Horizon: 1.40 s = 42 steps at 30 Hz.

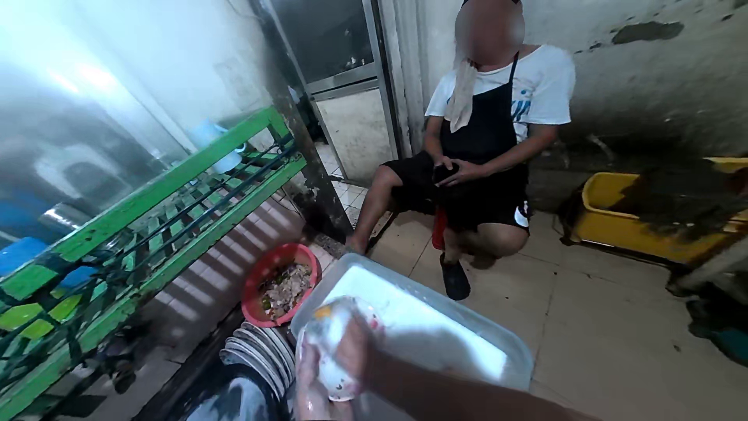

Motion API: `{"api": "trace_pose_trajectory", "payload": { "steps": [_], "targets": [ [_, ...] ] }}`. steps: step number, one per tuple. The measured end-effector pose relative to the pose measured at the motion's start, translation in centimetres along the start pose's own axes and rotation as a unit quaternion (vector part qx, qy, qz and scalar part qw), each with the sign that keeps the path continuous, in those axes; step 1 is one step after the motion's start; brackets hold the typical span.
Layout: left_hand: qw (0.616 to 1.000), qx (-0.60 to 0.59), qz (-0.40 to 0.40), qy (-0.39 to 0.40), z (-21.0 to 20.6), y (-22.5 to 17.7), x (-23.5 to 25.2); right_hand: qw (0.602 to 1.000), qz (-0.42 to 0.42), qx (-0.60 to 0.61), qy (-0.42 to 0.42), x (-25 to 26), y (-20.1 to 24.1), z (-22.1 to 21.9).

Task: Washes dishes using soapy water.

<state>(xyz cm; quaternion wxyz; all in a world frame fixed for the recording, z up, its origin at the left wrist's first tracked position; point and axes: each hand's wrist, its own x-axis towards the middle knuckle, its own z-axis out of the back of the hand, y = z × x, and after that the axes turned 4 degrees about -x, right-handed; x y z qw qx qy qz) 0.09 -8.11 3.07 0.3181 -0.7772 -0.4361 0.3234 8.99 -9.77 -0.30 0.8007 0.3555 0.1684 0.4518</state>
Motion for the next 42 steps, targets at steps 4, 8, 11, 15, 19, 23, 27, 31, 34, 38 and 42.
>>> {"api": "trace_pose_trajectory", "payload": {
  "steps": [4, 8, 11, 15, 19, 23, 27, 31, 34, 38, 42],
  "targets": [
    [0.996, -0.032, -0.077, 0.042, 1.5, -3.1, 2.5, 0.99, 0.129, 0.047, 0.013, -2.4, 1.8, -0.5],
    [0.998, 0.008, -0.063, 0.023, 2.9, -5.0, 2.0, 0.986, 0.124, -0.083, 0.071, 0.9, -2.7, 1.3],
    [0.999, 0.004, 0.011, 0.039, 2.7, -3.4, 1.1, 0.983, 0.163, -0.054, 0.057, 1.3, -1.7, 2.5],
    [1.0, 0.002, -0.01, -0.006, 2.3, -3.5, 0.8, 0.98, 0.099, -0.067, 0.159, 3.4, -0.5, 5.0],
    [0.996, -0.009, -0.084, -0.016, 3.1, -5.4, 1.6, 0.978, 0.167, -0.1, 0.078, 2.7, -3.5, 3.7],
    [0.994, -0.025, -0.091, -0.059, 4.6, -4.7, 2.7, 0.957, 0.278, -0.082, 0.031, -1.8, -0.1, -0.7],
    [0.976, -0.05, -0.107, -0.181, 9.7, -4.5, 3.5, 0.944, 0.321, 0.002, 0.08, -2.6, 1.5, -0.8],
    [0.931, -0.147, -0.125, -0.308, 17.2, -4.5, 4.6, 0.969, 0.227, -0.052, 0.08, -1.9, -2.7, 2.6],
    [0.91, -0.209, -0.108, -0.343, 18.3, -3.7, 5.0, 0.979, 0.166, -0.069, 0.095, -1.5, -6.5, 4.9],
    [0.959, -0.135, -0.054, -0.241, 9.4, -3.4, 6.1, 0.976, 0.11, -0.141, 0.128, -3.0, -8.5, 8.3],
    [0.974, 0.227, 0.001, -0.007, 0.6, 0.4, 7.2, 0.974, 0.002, -0.142, 0.177, -6.1, -9.9, 10.3]
  ]
}}
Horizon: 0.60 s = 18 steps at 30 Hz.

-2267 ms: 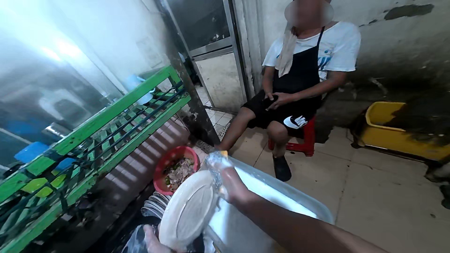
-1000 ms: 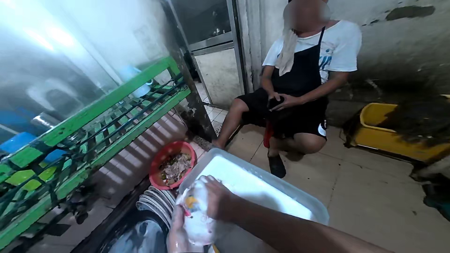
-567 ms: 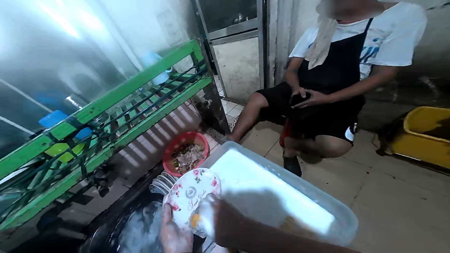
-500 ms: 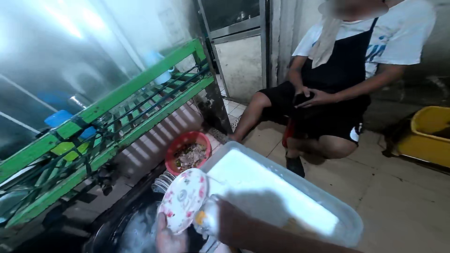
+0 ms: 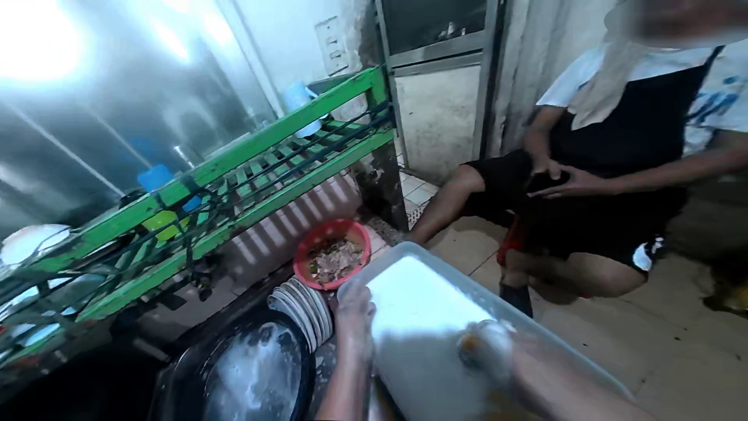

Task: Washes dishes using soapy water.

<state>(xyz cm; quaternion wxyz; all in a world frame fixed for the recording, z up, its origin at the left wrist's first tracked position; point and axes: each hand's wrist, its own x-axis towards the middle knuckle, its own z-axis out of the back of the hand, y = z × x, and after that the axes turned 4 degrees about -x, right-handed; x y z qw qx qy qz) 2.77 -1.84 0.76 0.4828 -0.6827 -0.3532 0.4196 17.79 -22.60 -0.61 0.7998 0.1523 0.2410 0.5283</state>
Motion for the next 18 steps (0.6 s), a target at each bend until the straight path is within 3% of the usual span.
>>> {"api": "trace_pose_trajectory", "payload": {
  "steps": [1, 2, 4, 6, 7, 8, 10, 12, 16, 18],
  "targets": [
    [0.987, 0.15, 0.003, 0.065, -1.4, 1.0, 0.8, 0.999, -0.036, 0.013, 0.025, -0.6, -0.3, -0.1],
    [0.943, 0.307, 0.014, 0.129, -2.5, 2.1, 1.6, 0.996, -0.068, 0.013, 0.051, -0.6, -0.6, -0.6],
    [0.789, 0.572, 0.049, 0.218, -4.9, 4.0, 2.1, 0.989, -0.096, -0.02, 0.111, 0.0, -1.1, -1.8],
    [0.66, 0.7, 0.067, 0.264, -7.3, 5.7, 1.0, 0.987, -0.089, -0.054, 0.125, 0.6, -1.9, -3.3],
    [0.621, 0.73, 0.065, 0.279, -8.4, 6.3, 0.2, 0.988, -0.073, -0.07, 0.12, 1.0, -2.4, -4.1],
    [0.606, 0.741, 0.059, 0.284, -9.2, 6.7, -0.7, 0.988, -0.054, -0.074, 0.122, 1.0, -2.6, -4.3],
    [0.635, 0.726, 0.034, 0.262, -9.5, 7.3, -1.7, 0.989, -0.047, -0.048, 0.13, -0.5, -1.5, -2.4],
    [0.714, 0.666, 0.004, 0.218, -8.5, 7.6, -0.9, 0.99, -0.056, -0.03, 0.127, -1.4, -0.7, -1.1],
    [0.848, 0.484, 0.11, 0.185, -5.2, 5.9, 0.3, 0.99, -0.07, -0.015, 0.122, -1.2, -0.2, -0.6],
    [0.888, 0.398, 0.14, 0.18, -4.4, 5.5, 0.1, 0.991, -0.062, -0.026, 0.113, -1.1, 0.1, -0.4]
  ]
}}
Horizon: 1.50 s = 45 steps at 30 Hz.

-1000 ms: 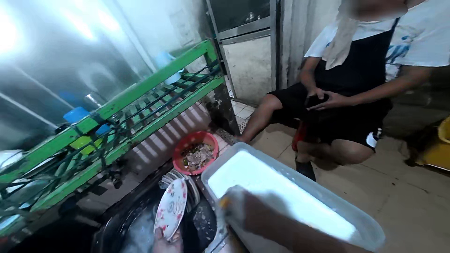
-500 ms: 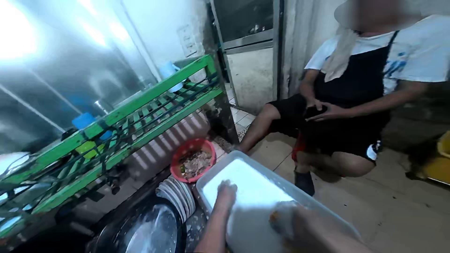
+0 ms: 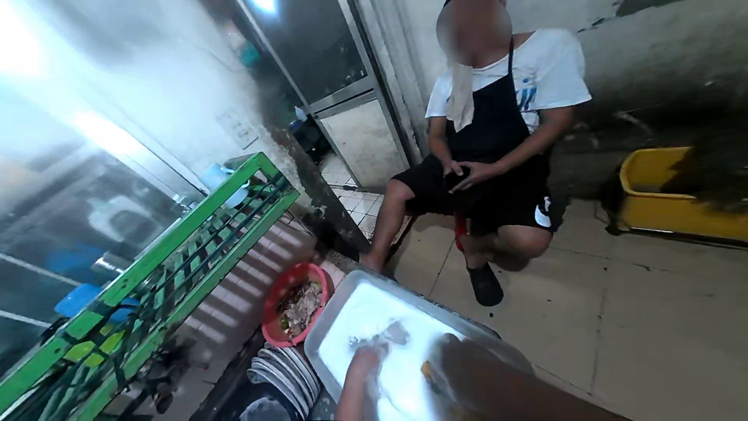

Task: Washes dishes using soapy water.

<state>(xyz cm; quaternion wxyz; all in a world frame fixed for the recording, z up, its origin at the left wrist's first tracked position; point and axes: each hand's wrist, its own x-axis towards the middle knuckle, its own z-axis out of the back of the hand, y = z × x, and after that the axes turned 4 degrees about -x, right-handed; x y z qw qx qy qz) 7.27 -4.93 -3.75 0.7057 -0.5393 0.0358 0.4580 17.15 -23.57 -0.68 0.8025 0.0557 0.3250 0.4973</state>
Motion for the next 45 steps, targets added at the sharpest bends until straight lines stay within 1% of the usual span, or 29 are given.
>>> {"api": "trace_pose_trajectory", "payload": {
  "steps": [1, 4, 7, 9, 10, 12, 14, 16, 18, 20, 21, 23, 25, 26, 28, 29, 30, 31, 33, 34, 35, 37, 38, 39, 40, 42, 43, 44, 45],
  "targets": [
    [0.999, -0.041, -0.007, -0.01, -0.1, -0.1, -0.2, 1.0, 0.006, -0.006, 0.003, 0.0, 0.2, 0.2],
    [0.987, -0.111, -0.07, -0.095, 0.2, -0.8, -1.2, 1.0, 0.021, -0.004, 0.012, 0.5, 0.3, 0.2],
    [0.963, -0.177, -0.134, -0.151, 2.1, -0.6, -2.7, 0.998, 0.02, 0.055, -0.009, 1.8, -0.2, -0.1],
    [0.938, -0.277, -0.13, -0.161, 3.2, -0.4, -4.7, 0.992, 0.054, 0.102, -0.056, 2.8, 0.8, 1.1],
    [0.925, -0.324, -0.117, -0.159, 3.5, -0.5, -6.0, 0.982, 0.074, 0.141, -0.106, 3.5, 1.6, 1.4],
    [0.895, -0.413, -0.104, -0.134, 3.4, -0.5, -7.7, 0.947, 0.096, 0.224, -0.211, 5.0, 4.4, 1.2],
    [0.868, -0.471, -0.116, -0.105, 2.2, -0.4, -8.7, 0.908, 0.133, 0.281, -0.282, 6.6, 7.7, -0.2],
    [0.86, -0.475, -0.154, -0.11, 0.9, 0.1, -9.5, 0.905, 0.143, 0.253, -0.312, 7.6, 9.2, -0.6],
    [0.858, -0.461, -0.195, -0.118, 0.7, 1.0, -9.6, 0.919, 0.098, 0.232, -0.303, 8.4, 9.0, 0.6],
    [0.856, -0.464, -0.195, -0.117, 1.1, 0.4, -10.4, 0.915, 0.061, 0.234, -0.322, 9.2, 9.7, 0.7],
    [0.852, -0.46, -0.205, -0.143, 1.4, 0.2, -10.3, 0.906, 0.072, 0.238, -0.342, 9.1, 10.8, -0.2],
    [0.828, -0.464, -0.241, -0.202, 3.0, -0.1, -9.5, 0.881, 0.121, 0.237, -0.391, 8.8, 13.4, -3.0],
    [0.806, -0.48, -0.278, -0.209, 5.8, 0.1, -8.8, 0.869, 0.17, 0.213, -0.413, 8.2, 14.4, -4.7],
    [0.796, -0.497, -0.285, -0.195, 6.8, 0.1, -8.9, 0.881, 0.174, 0.194, -0.394, 8.4, 13.7, -4.5],
    [0.784, -0.532, -0.286, -0.145, 7.1, 0.2, -9.1, 0.931, 0.115, 0.164, -0.306, 9.6, 11.3, -2.9],
    [0.785, -0.537, -0.279, -0.128, 6.6, 0.3, -9.2, 0.941, 0.08, 0.161, -0.285, 9.9, 10.6, -1.9],
    [0.794, -0.528, -0.271, -0.131, 5.7, 0.2, -9.3, 0.946, 0.059, 0.166, -0.272, 9.7, 10.5, -1.3],
    [0.809, -0.505, -0.257, -0.155, 4.8, 0.0, -9.5, 0.944, 0.058, 0.179, -0.27, 9.1, 10.9, -1.3],
    [0.859, -0.397, -0.232, -0.224, 3.2, -0.3, -10.1, 0.918, 0.079, 0.239, -0.305, 9.0, 12.3, -2.7],
    [0.881, -0.335, -0.239, -0.234, 3.0, 0.0, -10.4, 0.906, 0.084, 0.271, -0.315, 9.3, 12.7, -2.9],
    [0.888, -0.309, -0.243, -0.238, 2.9, 0.1, -10.5, 0.895, 0.077, 0.308, -0.313, 9.5, 12.7, -2.3],
    [0.875, -0.331, -0.276, -0.222, 2.9, 0.0, -11.0, 0.862, 0.036, 0.415, -0.289, 9.3, 11.7, 0.3],
    [0.861, -0.35, -0.294, -0.224, 3.1, -0.2, -11.1, 0.838, 0.01, 0.465, -0.286, 9.2, 11.1, 1.7],
    [0.842, -0.384, -0.302, -0.23, 3.3, -0.3, -11.0, 0.804, 0.002, 0.514, -0.299, 9.1, 10.7, 2.7],
    [0.82, -0.432, -0.282, -0.249, 3.5, -0.6, -10.6, 0.769, 0.008, 0.553, -0.319, 8.8, 10.6, 3.7],
    [0.81, -0.492, -0.199, -0.248, 4.7, -0.8, -9.7, 0.7, 0.049, 0.626, -0.342, 7.6, 11.0, 5.7],
    [0.814, -0.516, -0.14, -0.228, 5.5, -0.7, -9.2, 0.658, 0.074, 0.671, -0.334, 7.1, 11.3, 6.6],
    [0.813, -0.546, -0.092, -0.181, 6.3, -0.6, -8.9, 0.618, 0.102, 0.715, -0.31, 6.8, 11.4, 7.5],
    [0.8, -0.582, -0.052, -0.137, 7.0, -0.6, -8.8, 0.589, 0.128, 0.749, -0.275, 6.7, 11.4, 8.0]
  ]
}}
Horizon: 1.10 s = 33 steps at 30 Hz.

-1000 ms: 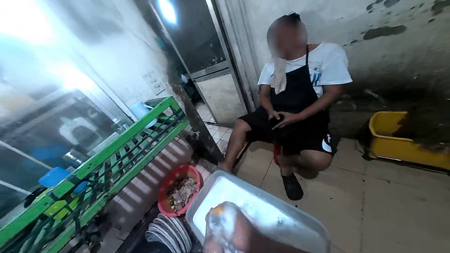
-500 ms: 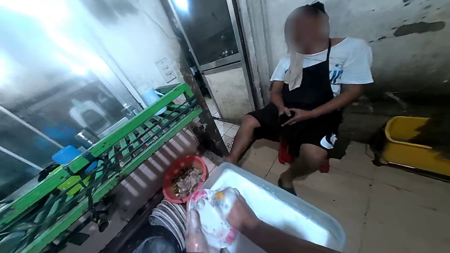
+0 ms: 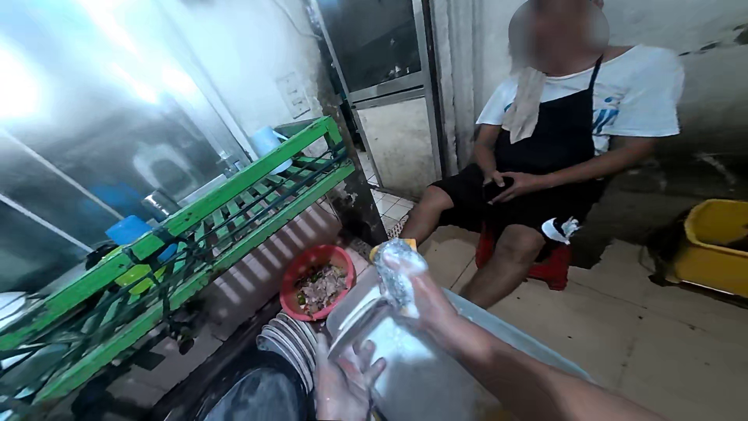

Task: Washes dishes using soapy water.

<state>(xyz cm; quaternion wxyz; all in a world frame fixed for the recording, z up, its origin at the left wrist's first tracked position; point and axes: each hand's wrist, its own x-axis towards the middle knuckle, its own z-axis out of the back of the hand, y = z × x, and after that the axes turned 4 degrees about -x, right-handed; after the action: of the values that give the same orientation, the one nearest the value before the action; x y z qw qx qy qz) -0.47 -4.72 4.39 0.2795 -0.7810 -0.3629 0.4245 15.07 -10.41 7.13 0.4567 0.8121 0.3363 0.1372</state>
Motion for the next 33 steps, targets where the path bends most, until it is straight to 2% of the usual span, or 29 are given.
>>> {"api": "trace_pose_trajectory", "payload": {
  "steps": [1, 2, 4, 6, 8, 9, 11, 12, 13, 16, 17, 19, 21, 22, 24, 26, 27, 28, 30, 32, 33],
  "targets": [
    [0.998, -0.042, 0.04, 0.008, 0.1, -0.6, 0.0, 0.999, -0.022, 0.02, 0.039, 0.3, 0.0, 0.4],
    [0.995, -0.083, 0.048, 0.002, 0.0, -1.2, -0.2, 0.996, -0.037, -0.009, 0.076, 0.6, -0.4, 1.2],
    [0.993, -0.11, 0.031, -0.001, -0.3, -1.7, -0.6, 0.973, -0.038, -0.204, 0.104, 1.4, -1.7, 3.4],
    [0.999, -0.032, 0.028, 0.027, -0.4, -0.5, -1.4, 0.894, -0.066, -0.434, 0.09, 1.4, -3.6, 5.0],
    [0.994, 0.087, 0.026, 0.059, -0.5, 1.8, -1.7, 0.834, -0.071, -0.538, 0.104, -0.5, -5.4, 4.7],
    [0.986, 0.147, 0.023, 0.072, -0.4, 2.9, -1.7, 0.813, -0.027, -0.567, 0.128, -2.2, -5.8, 4.0],
    [0.973, 0.214, 0.009, 0.086, -0.2, 4.0, -2.2, 0.797, 0.102, -0.572, 0.162, -4.6, -6.8, 2.9],
    [0.971, 0.218, -0.001, 0.094, -0.3, 4.1, -2.6, 0.799, 0.132, -0.563, 0.166, -4.4, -7.1, 3.0],
    [0.971, 0.216, -0.011, 0.105, -0.4, 4.2, -3.0, 0.807, 0.122, -0.556, 0.159, -3.5, -7.1, 3.4],
    [0.962, 0.215, -0.037, 0.163, -0.7, 4.3, -4.1, 0.875, 0.007, -0.481, 0.059, 0.5, -3.7, 4.2],
    [0.961, 0.208, -0.036, 0.177, -0.5, 4.3, -4.2, 0.875, -0.005, -0.481, 0.047, 1.1, -2.9, 4.4],
    [0.966, 0.188, -0.009, 0.177, -0.1, 4.0, -4.1, 0.847, 0.019, -0.524, 0.089, -0.3, -2.2, 4.3],
    [0.964, 0.193, 0.022, 0.18, -0.1, 2.9, -4.2, 0.802, 0.104, -0.561, 0.176, -3.4, -2.2, 3.1],
    [0.962, 0.196, 0.026, 0.185, -0.2, 2.5, -4.2, 0.796, 0.155, -0.552, 0.196, -4.4, -2.5, 2.5],
    [0.962, 0.196, 0.033, 0.189, -0.5, 1.9, -4.2, 0.83, 0.124, -0.512, 0.182, -4.0, -2.9, 2.4],
    [0.958, 0.22, 0.025, 0.182, -1.2, 1.5, -4.7, 0.882, 0.079, -0.455, 0.097, -1.8, -2.6, 3.2],
    [0.955, 0.223, 0.017, 0.193, -1.0, 1.7, -4.6, 0.888, 0.05, -0.453, 0.066, -0.8, -2.0, 3.3],
    [0.954, 0.223, 0.017, 0.198, -0.9, 1.9, -4.6, 0.882, 0.041, -0.465, 0.06, -0.6, -1.7, 3.5],
    [0.953, 0.227, 0.064, 0.191, -1.3, 1.5, -4.8, 0.857, 0.046, -0.503, 0.105, -2.0, -1.6, 3.4],
    [0.939, 0.253, 0.107, 0.208, -1.9, 0.5, -5.2, 0.84, 0.142, -0.501, 0.154, -4.2, -2.8, 2.9],
    [0.941, 0.234, 0.099, 0.225, -1.8, 0.4, -5.4, 0.843, 0.191, -0.479, 0.155, -4.5, -3.3, 2.6]
  ]
}}
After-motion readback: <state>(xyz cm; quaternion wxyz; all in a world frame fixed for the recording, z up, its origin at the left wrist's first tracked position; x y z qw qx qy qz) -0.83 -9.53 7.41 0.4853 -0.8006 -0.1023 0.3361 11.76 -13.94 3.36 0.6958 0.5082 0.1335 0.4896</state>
